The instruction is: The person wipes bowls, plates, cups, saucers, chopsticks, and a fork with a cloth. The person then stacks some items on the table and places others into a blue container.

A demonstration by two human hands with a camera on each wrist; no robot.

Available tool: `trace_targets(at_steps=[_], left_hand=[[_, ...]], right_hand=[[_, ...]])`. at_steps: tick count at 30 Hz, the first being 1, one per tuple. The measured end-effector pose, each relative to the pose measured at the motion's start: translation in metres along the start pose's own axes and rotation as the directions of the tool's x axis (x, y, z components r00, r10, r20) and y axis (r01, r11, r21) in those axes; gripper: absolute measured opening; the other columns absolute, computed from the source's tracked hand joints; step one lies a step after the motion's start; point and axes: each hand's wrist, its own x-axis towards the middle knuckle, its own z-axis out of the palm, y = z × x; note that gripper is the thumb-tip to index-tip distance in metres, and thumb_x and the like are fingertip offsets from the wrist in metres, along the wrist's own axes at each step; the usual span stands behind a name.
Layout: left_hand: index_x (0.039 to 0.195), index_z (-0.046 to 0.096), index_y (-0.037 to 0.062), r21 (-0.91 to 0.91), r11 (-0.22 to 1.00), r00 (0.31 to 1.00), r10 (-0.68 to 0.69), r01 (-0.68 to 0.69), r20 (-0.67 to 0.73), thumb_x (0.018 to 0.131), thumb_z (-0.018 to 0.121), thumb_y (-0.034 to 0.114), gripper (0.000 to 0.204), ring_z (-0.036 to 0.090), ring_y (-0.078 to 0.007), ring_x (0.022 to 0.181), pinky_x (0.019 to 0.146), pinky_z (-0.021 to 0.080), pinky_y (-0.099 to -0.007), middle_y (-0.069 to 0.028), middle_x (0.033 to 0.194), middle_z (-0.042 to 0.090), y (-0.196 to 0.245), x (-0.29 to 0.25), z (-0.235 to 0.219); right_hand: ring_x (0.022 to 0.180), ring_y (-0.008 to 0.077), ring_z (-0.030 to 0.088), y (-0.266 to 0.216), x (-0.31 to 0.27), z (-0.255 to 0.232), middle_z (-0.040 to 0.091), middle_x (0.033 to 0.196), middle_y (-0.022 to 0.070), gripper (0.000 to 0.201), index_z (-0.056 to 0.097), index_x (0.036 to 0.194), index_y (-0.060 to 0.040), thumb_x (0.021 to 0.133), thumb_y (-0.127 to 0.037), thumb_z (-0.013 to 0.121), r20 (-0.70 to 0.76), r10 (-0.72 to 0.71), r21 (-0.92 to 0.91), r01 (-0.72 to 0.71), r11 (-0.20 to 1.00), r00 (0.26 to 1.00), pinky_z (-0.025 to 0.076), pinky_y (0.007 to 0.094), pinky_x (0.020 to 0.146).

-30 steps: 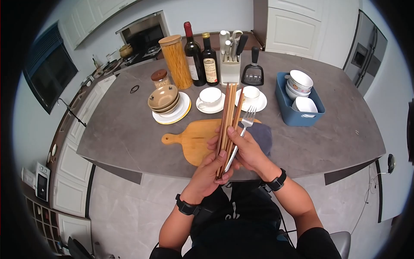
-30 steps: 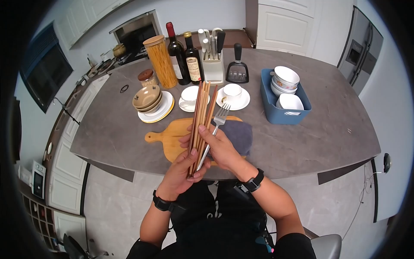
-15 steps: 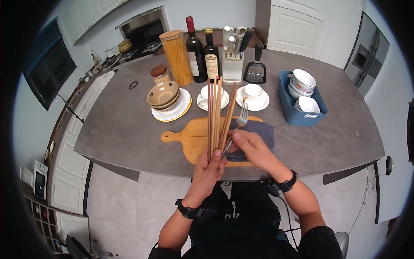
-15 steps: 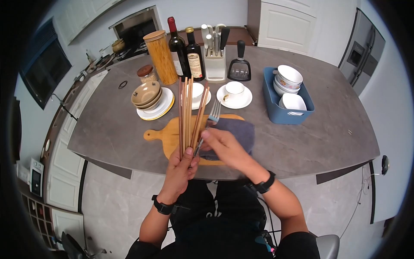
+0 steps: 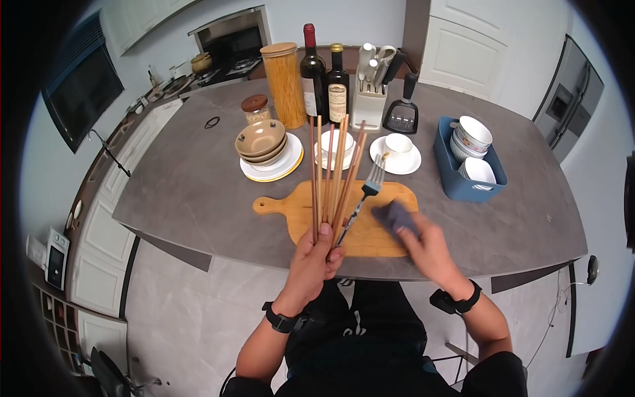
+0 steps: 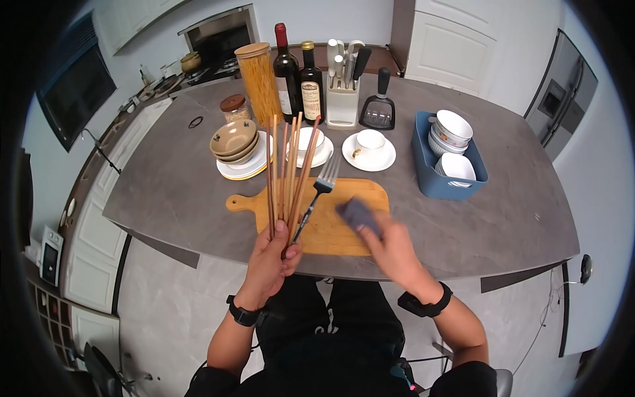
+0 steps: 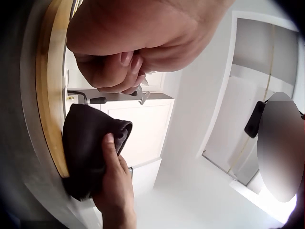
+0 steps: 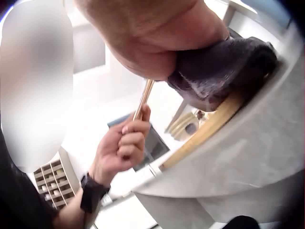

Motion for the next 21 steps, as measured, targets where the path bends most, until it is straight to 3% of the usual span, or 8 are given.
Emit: trace_targets(at_steps=[1,2,3,4,7,10,14,21], left_hand=[[0.121,0.056,0.0102,-0.069,0.997,0.996,-0.027,0.033,0.086,0.11,0.042,0.045,0.039,0.029,-0.003,0.054,0.045,0.022,-0.019,0.0036,0.071,0.041,-0.002,-0.001,-0.001],[0.122,0.057,0.0106,-0.133,0.988,0.983,-0.05,0.074,0.175,0.11,0.043,0.046,0.04,0.03,-0.0029,0.054,0.046,0.023,-0.019,0.0035,0.072,0.043,-0.005,-0.002,-0.001],[0.122,0.057,0.0106,-0.13,0.989,0.982,-0.053,0.078,0.182,0.11,0.043,0.046,0.04,0.03,-0.0029,0.054,0.046,0.023,-0.019,0.0035,0.072,0.043,-0.005,-0.003,0.004],[0.12,0.056,0.0099,-0.145,0.984,0.966,-0.063,0.102,0.253,0.11,0.043,0.043,0.037,0.03,-0.0033,0.053,0.046,0.023,-0.0191,0.0024,0.071,0.044,-0.003,-0.005,0.011],[0.118,0.056,0.0086,-0.178,0.973,0.946,-0.085,0.146,0.314,0.111,0.042,0.039,0.034,0.031,-0.0035,0.051,0.045,0.024,-0.0188,0.0006,0.07,0.047,-0.006,-0.006,0.026],[0.117,0.056,0.008,-0.178,0.978,0.969,-0.065,0.11,0.239,0.11,0.044,0.039,0.034,0.031,-0.0034,0.051,0.045,0.024,-0.0185,0.001,0.07,0.046,-0.005,-0.009,0.032],[0.112,0.058,0.0069,-0.21,0.973,0.986,-0.06,0.092,0.156,0.109,0.047,0.04,0.036,0.032,-0.0035,0.05,0.044,0.024,-0.0189,0.0007,0.068,0.047,-0.013,-0.003,0.025],[0.108,0.058,0.0077,-0.201,0.966,0.967,-0.113,0.161,0.23,0.11,0.044,0.041,0.036,0.033,-0.0032,0.05,0.044,0.024,-0.0198,0.0014,0.07,0.048,-0.02,-0.002,0.021]], right_hand=[[0.088,0.027,0.065,0.0,0.004,0.002,0.069,0.102,0.0125,0.049,0.061,0.125,0.0067,0.097,-0.034,0.068,0.0,0.001,-0.002,-0.001,1.0,1.0,0.049,0.0339,0.081],[0.088,0.0233,0.067,-0.001,0.008,0.007,0.071,0.099,0.011,0.042,0.062,0.12,0.0054,0.102,-0.033,0.062,-0.018,0.054,0.344,-0.045,0.938,0.998,0.052,0.0361,0.08],[0.088,0.0195,0.069,-0.004,0.009,0.012,0.073,0.095,0.0096,0.038,0.064,0.116,0.0041,0.106,-0.031,0.056,-0.02,0.11,0.648,-0.071,0.758,0.994,0.055,0.0383,0.079],[0.106,0.0212,0.068,-0.011,0.007,0.016,0.071,0.117,0.0094,0.038,0.062,0.124,0.002,0.11,-0.03,0.047,0.131,0.119,0.826,-0.175,0.536,0.984,0.054,0.0388,0.094],[0.125,0.0257,0.06,-0.018,0.004,0.044,0.059,0.14,0.0132,0.057,0.047,0.144,-0.0005,0.11,-0.045,0.038,0.094,-0.037,0.977,-0.085,0.196,0.995,0.047,0.0417,0.108],[0.12,0.0259,0.063,-0.032,0.005,0.054,0.062,0.136,0.0124,0.066,0.048,0.144,-0.0024,0.109,-0.056,0.03,0.074,-0.035,0.996,-0.072,0.044,0.997,0.049,0.0417,0.105],[0.1,0.0196,0.066,-0.035,0.008,0.061,0.069,0.124,0.0093,0.072,0.054,0.139,-0.0065,0.106,-0.063,0.025,0.003,-0.033,0.994,-0.006,-0.113,0.999,0.054,0.0353,0.089],[0.087,0.0125,0.062,-0.015,0.01,0.073,0.068,0.112,0.004,0.044,0.054,0.136,-0.0085,0.111,-0.041,0.038,0.036,0.038,0.999,-0.036,-0.002,0.999,0.052,0.0282,0.077]])
